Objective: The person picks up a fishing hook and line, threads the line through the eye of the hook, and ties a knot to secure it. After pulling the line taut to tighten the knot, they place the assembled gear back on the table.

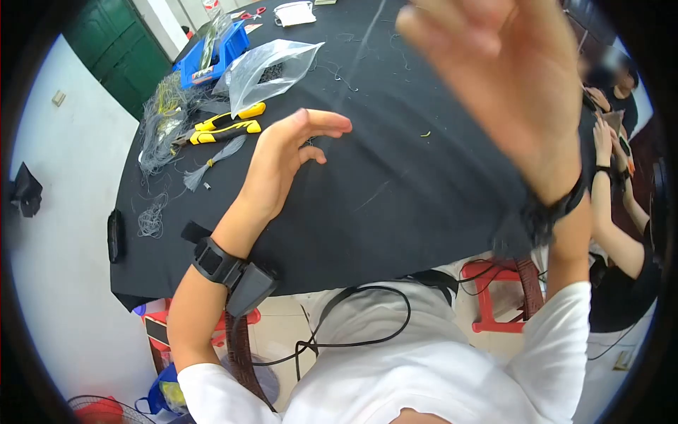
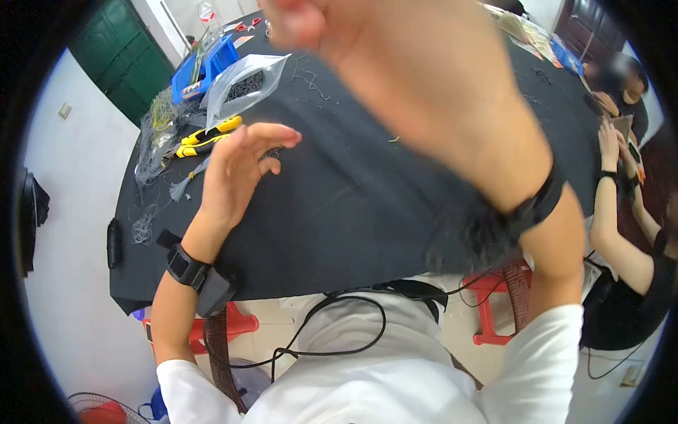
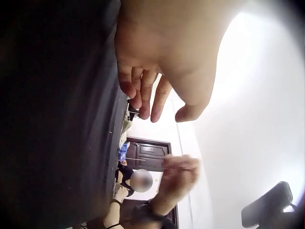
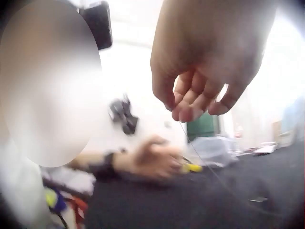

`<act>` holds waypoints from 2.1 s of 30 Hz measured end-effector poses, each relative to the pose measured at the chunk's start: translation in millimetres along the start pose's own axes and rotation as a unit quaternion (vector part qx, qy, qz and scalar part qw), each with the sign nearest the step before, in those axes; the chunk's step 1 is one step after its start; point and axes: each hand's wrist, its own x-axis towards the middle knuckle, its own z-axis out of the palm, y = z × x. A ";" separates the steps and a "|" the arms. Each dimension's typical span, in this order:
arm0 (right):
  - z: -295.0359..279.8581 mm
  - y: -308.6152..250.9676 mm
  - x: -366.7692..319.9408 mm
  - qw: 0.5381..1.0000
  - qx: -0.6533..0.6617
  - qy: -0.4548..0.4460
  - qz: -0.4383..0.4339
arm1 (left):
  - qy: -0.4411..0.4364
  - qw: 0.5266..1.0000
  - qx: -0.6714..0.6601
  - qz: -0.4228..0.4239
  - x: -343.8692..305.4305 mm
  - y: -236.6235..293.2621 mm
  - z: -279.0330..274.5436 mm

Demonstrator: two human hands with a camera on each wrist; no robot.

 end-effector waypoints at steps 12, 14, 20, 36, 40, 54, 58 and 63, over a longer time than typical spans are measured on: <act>8.6 83.9 -75.1 0.925 -0.070 0.154 0.339 | -0.044 0.982 -0.092 -0.162 -0.9 -12.9 1.3; 6.5 88.5 -78.2 0.925 -0.115 0.127 0.338 | -0.036 0.985 -0.079 -0.151 -2.1 -13.1 2.0; 4.3 91.2 -81.5 0.926 -0.189 0.104 0.311 | -0.015 0.984 -0.081 -0.157 -5.0 -9.6 4.4; 6.8 79.8 -85.4 0.945 -0.135 0.056 0.293 | -0.060 0.988 -0.053 -0.134 -3.7 -9.7 1.1; 8.9 79.2 -87.1 0.940 -0.103 0.075 0.315 | -0.051 0.991 -0.010 -0.122 -3.0 -8.4 1.6; 6.6 79.5 -86.5 0.929 -0.116 0.104 0.335 | 0.216 0.831 0.502 0.106 6.0 24.1 -70.4; 6.4 79.2 -86.9 0.929 -0.110 0.102 0.339 | 0.104 0.766 0.635 0.010 -5.6 38.2 -67.4; 6.7 79.9 -86.7 0.928 -0.101 0.100 0.344 | -0.004 0.817 0.574 0.056 -0.8 24.3 -59.2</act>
